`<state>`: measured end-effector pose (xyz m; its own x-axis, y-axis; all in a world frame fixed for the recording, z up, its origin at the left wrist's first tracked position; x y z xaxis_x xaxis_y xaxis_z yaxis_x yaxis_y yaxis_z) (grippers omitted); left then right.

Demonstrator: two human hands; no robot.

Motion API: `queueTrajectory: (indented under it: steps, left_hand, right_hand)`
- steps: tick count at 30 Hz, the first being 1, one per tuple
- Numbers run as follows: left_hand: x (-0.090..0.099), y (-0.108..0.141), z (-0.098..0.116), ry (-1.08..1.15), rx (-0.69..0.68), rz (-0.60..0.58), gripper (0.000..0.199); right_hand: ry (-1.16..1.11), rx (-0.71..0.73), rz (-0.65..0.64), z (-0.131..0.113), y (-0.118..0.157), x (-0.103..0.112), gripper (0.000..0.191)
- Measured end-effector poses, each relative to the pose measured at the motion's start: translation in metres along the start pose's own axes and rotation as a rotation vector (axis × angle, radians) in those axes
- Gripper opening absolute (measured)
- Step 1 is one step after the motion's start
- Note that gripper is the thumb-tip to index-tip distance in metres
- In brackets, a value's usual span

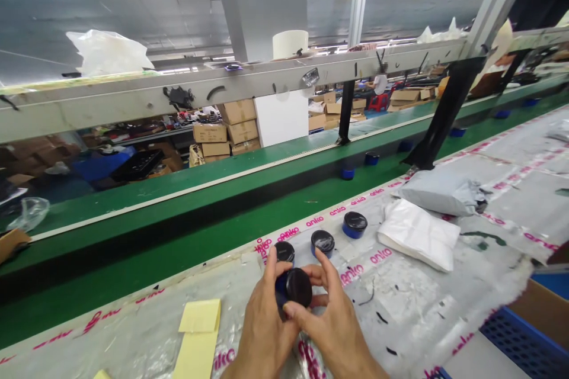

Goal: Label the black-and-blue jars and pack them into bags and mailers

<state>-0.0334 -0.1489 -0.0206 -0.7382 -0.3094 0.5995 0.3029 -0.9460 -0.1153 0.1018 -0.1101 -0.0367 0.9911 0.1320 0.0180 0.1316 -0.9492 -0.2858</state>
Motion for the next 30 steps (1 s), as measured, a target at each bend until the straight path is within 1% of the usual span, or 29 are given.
queueTrajectory:
  steps: [2, 3, 5, 7, 8, 10, 11, 12, 14, 18, 25, 30]
  left_hand:
    - [0.001, 0.001, -0.001, 0.021, 0.028, -0.030, 0.091]
    - [0.002, 0.001, -0.001, 0.049, 0.070, -0.060, 0.092]
    - [0.004, 0.003, -0.003, 0.127, 0.181, -0.133, 0.097]
    - [0.006, 0.005, -0.005, 0.196, 0.270, -0.187, 0.102]
    - [0.007, 0.007, -0.006, 0.216, 0.292, -0.203, 0.103]
    - [0.008, 0.009, -0.008, 0.231, 0.305, -0.212, 0.103]
    - [0.007, 0.010, -0.009, 0.235, 0.302, -0.210, 0.102]
    - [0.007, 0.011, -0.009, 0.240, 0.296, -0.206, 0.101]
    - [0.005, 0.012, -0.010, 0.253, 0.283, -0.203, 0.102]
    - [0.002, 0.013, -0.012, 0.238, 0.263, -0.224, 0.101]
    - [-0.001, 0.017, -0.013, 0.113, 0.165, -0.229, 0.093]
    - [-0.006, 0.018, -0.015, 0.077, 0.110, -0.197, 0.096]
  right_hand:
    - [0.030, 0.000, 0.005, 0.001, -0.001, 0.008, 0.084]
    - [0.045, 0.004, 0.020, 0.001, -0.002, 0.013, 0.075]
    - [0.046, -0.016, 0.033, 0.000, -0.003, 0.024, 0.050]
    - [-0.034, -0.110, -0.032, -0.004, -0.004, 0.032, 0.031]
    - [-0.102, -0.179, -0.095, -0.005, -0.004, 0.034, 0.027]
    - [-0.237, -0.316, -0.225, -0.009, -0.005, 0.035, 0.026]
    - [-0.281, -0.366, -0.271, -0.010, -0.005, 0.034, 0.026]
    - [-0.303, -0.397, -0.302, -0.011, -0.005, 0.033, 0.026]
    - [-0.291, -0.426, -0.323, -0.011, -0.007, 0.029, 0.023]
    - [-0.204, -0.421, -0.339, -0.010, -0.010, 0.025, 0.014]
    - [-0.101, -0.363, -0.386, -0.017, -0.011, 0.027, 0.012]
    - [-0.078, -0.370, -0.401, -0.015, -0.011, 0.028, 0.011]
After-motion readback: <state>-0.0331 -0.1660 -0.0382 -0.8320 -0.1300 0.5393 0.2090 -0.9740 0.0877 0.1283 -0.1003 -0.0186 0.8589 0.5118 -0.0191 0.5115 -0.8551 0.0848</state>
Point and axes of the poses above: each hand's wrist, its own y-axis away from the middle knuckle, its own x-axis out of the back of the hand, z = x × y, the point moved 1 cm from there along -y, towards the middle knuckle, and after that the axes turned 12 degrees about x, right-handed, at the moved point
